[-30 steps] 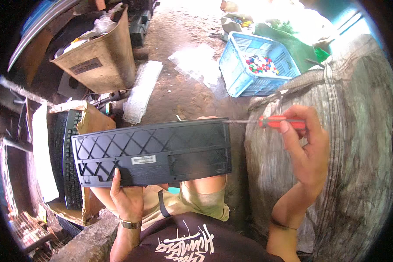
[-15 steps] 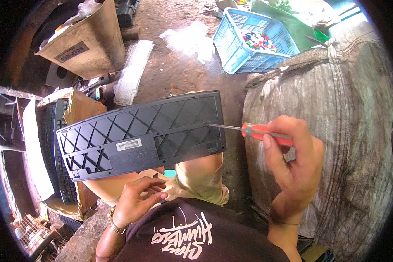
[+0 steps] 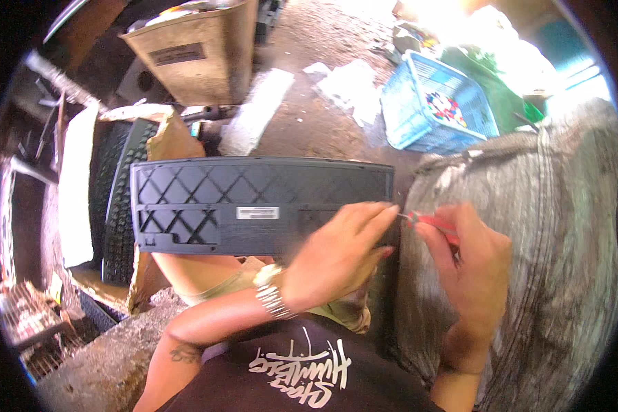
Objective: The person sits on the floor and uses a screwdriver to remove screws from the back of a computer keyboard, then separates the casing to extract the internal metal plate. The person repeats the process on a second keyboard, removing screws and prying open the case to retrieve the internal components.
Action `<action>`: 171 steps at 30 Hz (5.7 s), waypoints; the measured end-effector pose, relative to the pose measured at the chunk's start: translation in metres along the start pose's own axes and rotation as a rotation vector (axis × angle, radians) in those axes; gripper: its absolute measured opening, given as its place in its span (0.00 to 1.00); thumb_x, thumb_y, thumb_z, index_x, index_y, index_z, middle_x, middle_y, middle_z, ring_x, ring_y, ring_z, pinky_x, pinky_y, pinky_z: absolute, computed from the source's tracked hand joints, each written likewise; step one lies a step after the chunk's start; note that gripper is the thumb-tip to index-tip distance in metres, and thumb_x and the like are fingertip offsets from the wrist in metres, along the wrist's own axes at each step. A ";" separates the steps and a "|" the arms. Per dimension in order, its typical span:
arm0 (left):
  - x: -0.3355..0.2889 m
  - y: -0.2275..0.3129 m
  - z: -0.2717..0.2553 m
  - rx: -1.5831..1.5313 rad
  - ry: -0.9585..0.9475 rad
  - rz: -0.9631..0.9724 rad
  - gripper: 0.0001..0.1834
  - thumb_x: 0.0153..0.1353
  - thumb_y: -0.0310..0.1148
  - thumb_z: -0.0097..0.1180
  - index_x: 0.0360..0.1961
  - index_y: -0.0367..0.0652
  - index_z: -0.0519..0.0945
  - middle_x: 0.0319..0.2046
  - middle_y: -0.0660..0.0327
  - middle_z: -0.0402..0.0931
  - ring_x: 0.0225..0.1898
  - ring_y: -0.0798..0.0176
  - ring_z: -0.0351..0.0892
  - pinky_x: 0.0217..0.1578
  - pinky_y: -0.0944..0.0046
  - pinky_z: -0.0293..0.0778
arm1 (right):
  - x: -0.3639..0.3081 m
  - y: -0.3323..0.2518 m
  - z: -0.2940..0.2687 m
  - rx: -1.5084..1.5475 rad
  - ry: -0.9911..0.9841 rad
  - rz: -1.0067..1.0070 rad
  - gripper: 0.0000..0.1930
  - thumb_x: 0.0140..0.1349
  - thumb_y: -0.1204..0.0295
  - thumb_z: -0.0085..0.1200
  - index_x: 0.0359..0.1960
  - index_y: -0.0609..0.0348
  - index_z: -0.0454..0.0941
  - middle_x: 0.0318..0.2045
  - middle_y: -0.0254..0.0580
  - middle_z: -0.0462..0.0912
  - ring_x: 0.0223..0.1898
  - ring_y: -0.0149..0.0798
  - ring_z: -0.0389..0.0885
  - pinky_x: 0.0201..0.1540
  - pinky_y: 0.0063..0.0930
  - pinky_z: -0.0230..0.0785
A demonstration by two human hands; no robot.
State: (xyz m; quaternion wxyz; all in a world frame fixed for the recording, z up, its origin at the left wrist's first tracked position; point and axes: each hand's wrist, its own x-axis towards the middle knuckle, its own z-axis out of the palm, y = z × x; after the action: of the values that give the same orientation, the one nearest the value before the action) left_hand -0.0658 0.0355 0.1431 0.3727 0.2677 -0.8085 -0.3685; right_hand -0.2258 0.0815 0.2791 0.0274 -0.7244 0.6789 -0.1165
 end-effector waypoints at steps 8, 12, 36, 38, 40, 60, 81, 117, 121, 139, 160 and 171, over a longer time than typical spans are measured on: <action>0.030 -0.034 0.033 -0.032 -0.216 -0.026 0.21 0.58 0.25 0.51 0.54 0.42 0.75 0.45 0.51 0.80 0.48 0.46 0.80 0.47 0.49 0.77 | -0.006 -0.004 -0.012 -0.095 -0.024 -0.126 0.13 0.60 0.62 0.65 0.37 0.57 0.78 0.28 0.43 0.80 0.32 0.50 0.84 0.32 0.41 0.75; 0.031 -0.038 0.030 -0.064 -0.138 0.041 0.18 0.58 0.26 0.50 0.51 0.46 0.76 0.39 0.55 0.80 0.44 0.46 0.81 0.42 0.49 0.77 | 0.002 -0.003 -0.010 -0.163 -0.093 0.073 0.12 0.64 0.61 0.61 0.39 0.57 0.77 0.27 0.44 0.81 0.29 0.52 0.83 0.30 0.43 0.75; 0.027 -0.053 0.034 -0.054 -0.014 0.073 0.18 0.56 0.28 0.61 0.50 0.47 0.81 0.39 0.56 0.83 0.39 0.49 0.84 0.37 0.55 0.80 | 0.022 0.000 -0.022 -0.196 -0.305 -0.386 0.16 0.62 0.62 0.62 0.48 0.52 0.76 0.32 0.41 0.77 0.34 0.48 0.83 0.31 0.42 0.74; 0.026 -0.054 0.033 -0.073 -0.018 0.119 0.17 0.57 0.27 0.58 0.48 0.47 0.79 0.37 0.57 0.82 0.40 0.48 0.83 0.37 0.53 0.78 | 0.023 -0.001 -0.026 -0.156 -0.274 -0.325 0.16 0.63 0.59 0.61 0.48 0.52 0.76 0.30 0.42 0.81 0.32 0.50 0.84 0.30 0.44 0.74; 0.026 -0.057 0.031 -0.080 -0.042 0.114 0.17 0.56 0.27 0.58 0.48 0.46 0.79 0.38 0.56 0.82 0.40 0.48 0.83 0.37 0.53 0.78 | 0.019 -0.003 -0.032 -0.179 -0.275 -0.178 0.17 0.64 0.57 0.61 0.47 0.52 0.76 0.28 0.43 0.83 0.30 0.50 0.85 0.30 0.45 0.74; 0.029 -0.049 0.028 -0.104 0.046 0.131 0.13 0.59 0.31 0.59 0.46 0.46 0.78 0.36 0.57 0.78 0.39 0.48 0.81 0.37 0.52 0.77 | 0.013 -0.009 -0.024 -0.136 -0.214 -0.082 0.17 0.60 0.61 0.64 0.49 0.50 0.80 0.40 0.42 0.80 0.32 0.51 0.84 0.30 0.44 0.75; 0.021 -0.067 0.031 0.295 0.029 0.174 0.07 0.50 0.28 0.56 0.32 0.43 0.77 0.41 0.58 0.73 0.48 0.53 0.71 0.50 0.56 0.69 | -0.016 0.039 -0.054 0.179 0.221 -0.059 0.11 0.59 0.78 0.61 0.44 0.62 0.80 0.32 0.45 0.80 0.33 0.42 0.80 0.31 0.32 0.70; -0.007 -0.040 -0.142 0.081 0.155 -0.091 0.23 0.58 0.17 0.58 0.56 0.42 0.80 0.55 0.53 0.80 0.58 0.50 0.78 0.59 0.57 0.73 | 0.008 0.000 0.005 0.532 0.287 -0.118 0.11 0.57 0.80 0.62 0.42 0.64 0.80 0.30 0.47 0.84 0.25 0.39 0.81 0.28 0.29 0.71; -0.008 -0.041 -0.119 0.154 -0.007 -0.053 0.21 0.55 0.16 0.59 0.51 0.41 0.83 0.50 0.54 0.83 0.52 0.50 0.82 0.52 0.57 0.77 | 0.027 -0.022 0.007 0.327 0.159 -0.346 0.14 0.53 0.80 0.64 0.42 0.61 0.81 0.31 0.47 0.84 0.27 0.47 0.84 0.28 0.35 0.74; -0.013 -0.040 -0.068 0.001 -0.156 -0.144 0.26 0.60 0.31 0.61 0.61 0.44 0.76 0.49 0.49 0.81 0.54 0.48 0.78 0.55 0.53 0.74 | 0.039 -0.049 0.021 -0.033 -0.120 -0.430 0.16 0.59 0.67 0.64 0.47 0.59 0.79 0.27 0.39 0.80 0.25 0.39 0.82 0.25 0.33 0.72; -0.026 -0.068 -0.061 -0.046 0.018 0.087 0.15 0.50 0.21 0.59 0.41 0.45 0.81 0.34 0.57 0.82 0.33 0.49 0.82 0.30 0.56 0.78 | 0.038 -0.066 0.008 -0.263 -0.290 -0.602 0.13 0.64 0.60 0.55 0.39 0.56 0.73 0.29 0.42 0.76 0.30 0.36 0.81 0.31 0.31 0.73; -0.027 -0.058 -0.058 0.032 0.027 0.011 0.14 0.53 0.29 0.63 0.43 0.45 0.83 0.35 0.59 0.82 0.35 0.50 0.83 0.36 0.58 0.79 | 0.044 -0.067 -0.002 -0.176 -0.426 -0.678 0.17 0.60 0.65 0.56 0.48 0.58 0.73 0.40 0.47 0.76 0.37 0.44 0.82 0.37 0.36 0.73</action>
State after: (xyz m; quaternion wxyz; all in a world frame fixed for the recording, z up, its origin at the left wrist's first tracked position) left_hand 0.0053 -0.0025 0.1123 0.3814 0.2742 -0.8106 -0.3498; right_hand -0.1580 0.0435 0.2999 0.0651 -0.9145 0.3884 0.0922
